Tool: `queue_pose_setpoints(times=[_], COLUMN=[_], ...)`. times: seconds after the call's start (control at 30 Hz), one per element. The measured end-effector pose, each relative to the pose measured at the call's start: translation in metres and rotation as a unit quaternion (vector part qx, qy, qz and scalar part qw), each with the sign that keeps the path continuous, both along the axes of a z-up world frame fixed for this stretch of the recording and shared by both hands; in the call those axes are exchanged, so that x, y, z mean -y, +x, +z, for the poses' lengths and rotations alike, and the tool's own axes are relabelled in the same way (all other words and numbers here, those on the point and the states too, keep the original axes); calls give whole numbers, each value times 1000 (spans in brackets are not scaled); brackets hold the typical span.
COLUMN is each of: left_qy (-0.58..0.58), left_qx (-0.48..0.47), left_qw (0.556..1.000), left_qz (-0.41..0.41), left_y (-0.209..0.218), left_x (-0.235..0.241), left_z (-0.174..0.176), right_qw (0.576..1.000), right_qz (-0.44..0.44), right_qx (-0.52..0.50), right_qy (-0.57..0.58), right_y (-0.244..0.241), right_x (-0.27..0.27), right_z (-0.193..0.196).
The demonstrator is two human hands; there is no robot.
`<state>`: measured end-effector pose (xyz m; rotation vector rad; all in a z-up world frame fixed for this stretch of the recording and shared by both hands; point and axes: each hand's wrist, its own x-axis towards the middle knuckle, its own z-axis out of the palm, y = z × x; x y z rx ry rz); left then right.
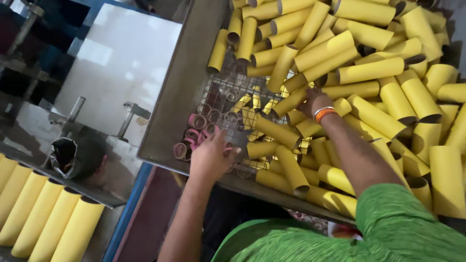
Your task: The person repeatedly picks up yellow cylindrical objects from a wire rack and places them onto a conveyor belt. The person handles the cylinders one at a time, moving them from a pile to the machine.
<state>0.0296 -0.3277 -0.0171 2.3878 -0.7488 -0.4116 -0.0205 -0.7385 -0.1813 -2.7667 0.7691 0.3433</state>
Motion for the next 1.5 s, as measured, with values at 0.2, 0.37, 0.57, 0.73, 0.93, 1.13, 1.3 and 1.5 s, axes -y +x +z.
queue_pose_setpoints(times=[0.2, 0.37, 0.57, 0.73, 0.93, 1.13, 1.3, 1.5], left_qy=[-58, -89, -107, -100, -145, -282, -285, -32], left_qx=[82, 109, 124, 129, 131, 282, 169, 221], left_qw=[994, 989, 985, 984, 977, 912, 944, 950], left_qz=[33, 48, 59, 66, 89, 96, 1, 218], left_y=[-3, -4, -8, -9, -9, 2, 13, -8], left_x=[-2, -4, -4, -4, -6, -52, -130, -257], left_z=[-9, -6, -6, -21, -18, 40, 81, 51], right_qw=[933, 944, 915, 885, 923, 846, 780, 700], right_qz=[239, 228, 284, 303, 320, 452, 496, 362], right_qx=[-198, -185, -211, -254, -119, 274, 284, 286], right_qy=[-184, -148, -194, -245, -175, 75, 256, 545], right_y=[8, 36, 52, 49, 81, 67, 54, 80], right_x=[-66, -81, -77, -78, -87, -138, -246, -327], right_z=[-5, -56, -102, -97, 31, 239, 299, 271])
